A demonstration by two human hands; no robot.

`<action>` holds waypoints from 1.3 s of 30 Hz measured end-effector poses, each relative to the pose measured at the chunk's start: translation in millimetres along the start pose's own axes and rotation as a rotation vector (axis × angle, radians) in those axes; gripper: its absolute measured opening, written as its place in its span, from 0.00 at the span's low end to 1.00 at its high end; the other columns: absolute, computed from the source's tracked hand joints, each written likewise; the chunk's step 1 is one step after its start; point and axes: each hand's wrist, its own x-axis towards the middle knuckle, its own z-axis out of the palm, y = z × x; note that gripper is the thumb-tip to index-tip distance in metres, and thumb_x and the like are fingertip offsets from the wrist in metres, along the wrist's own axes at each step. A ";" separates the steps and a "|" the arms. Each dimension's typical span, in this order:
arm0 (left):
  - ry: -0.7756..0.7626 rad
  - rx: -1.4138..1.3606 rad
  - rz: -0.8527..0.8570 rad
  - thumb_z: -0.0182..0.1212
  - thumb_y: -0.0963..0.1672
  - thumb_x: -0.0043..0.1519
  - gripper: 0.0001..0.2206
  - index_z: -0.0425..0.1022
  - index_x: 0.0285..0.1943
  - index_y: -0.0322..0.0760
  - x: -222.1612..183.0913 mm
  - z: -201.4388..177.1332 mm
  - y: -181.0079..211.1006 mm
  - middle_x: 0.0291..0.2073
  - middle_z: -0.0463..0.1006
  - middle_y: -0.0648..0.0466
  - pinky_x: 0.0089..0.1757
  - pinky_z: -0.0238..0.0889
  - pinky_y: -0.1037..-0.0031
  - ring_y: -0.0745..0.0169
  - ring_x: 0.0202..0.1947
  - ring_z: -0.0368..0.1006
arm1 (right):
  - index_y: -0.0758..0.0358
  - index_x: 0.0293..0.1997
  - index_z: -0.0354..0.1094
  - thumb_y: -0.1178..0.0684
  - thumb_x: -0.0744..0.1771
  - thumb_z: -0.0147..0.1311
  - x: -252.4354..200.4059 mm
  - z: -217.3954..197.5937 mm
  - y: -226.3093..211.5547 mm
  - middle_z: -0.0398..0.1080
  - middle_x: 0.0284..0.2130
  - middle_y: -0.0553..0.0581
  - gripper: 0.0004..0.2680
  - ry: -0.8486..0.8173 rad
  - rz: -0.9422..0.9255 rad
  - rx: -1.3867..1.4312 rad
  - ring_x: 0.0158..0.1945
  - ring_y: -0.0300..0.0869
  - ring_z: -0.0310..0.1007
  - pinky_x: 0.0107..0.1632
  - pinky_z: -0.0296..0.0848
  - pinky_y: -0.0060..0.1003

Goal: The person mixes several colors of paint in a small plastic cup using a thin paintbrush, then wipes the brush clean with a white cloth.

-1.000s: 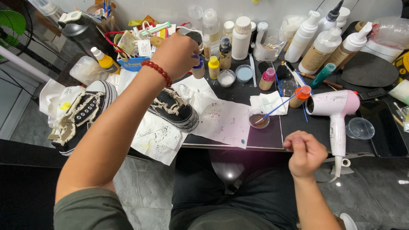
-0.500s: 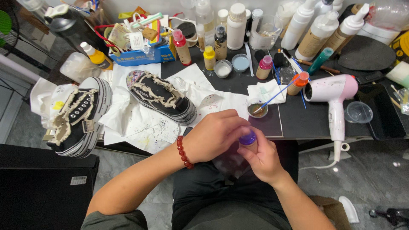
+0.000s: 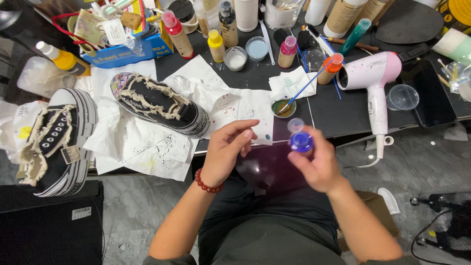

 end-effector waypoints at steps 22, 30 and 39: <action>0.236 0.375 0.390 0.63 0.36 0.64 0.11 0.78 0.54 0.30 -28.3 -23.8 -36.5 0.38 0.80 0.50 0.41 0.69 0.79 0.67 0.37 0.76 | 0.51 0.43 0.76 0.59 0.62 0.60 132.2 -47.5 -36.2 0.75 0.46 0.49 0.09 -0.106 -0.860 -1.221 0.54 0.45 0.71 0.52 0.65 0.43; 0.245 0.358 0.353 0.63 0.37 0.64 0.10 0.77 0.55 0.29 -27.8 -24.1 -38.6 0.38 0.79 0.50 0.40 0.70 0.80 0.68 0.37 0.76 | 0.50 0.43 0.76 0.56 0.63 0.60 136.1 -43.8 -41.0 0.75 0.45 0.48 0.07 -0.101 -0.897 -1.248 0.54 0.44 0.71 0.53 0.63 0.42; 0.246 0.332 0.336 0.63 0.37 0.65 0.11 0.77 0.56 0.29 -27.2 -24.1 -40.1 0.39 0.79 0.51 0.40 0.70 0.80 0.69 0.37 0.76 | 0.49 0.42 0.77 0.55 0.63 0.61 134.7 -43.6 -41.7 0.74 0.44 0.47 0.07 -0.089 -0.915 -1.267 0.54 0.43 0.71 0.53 0.63 0.40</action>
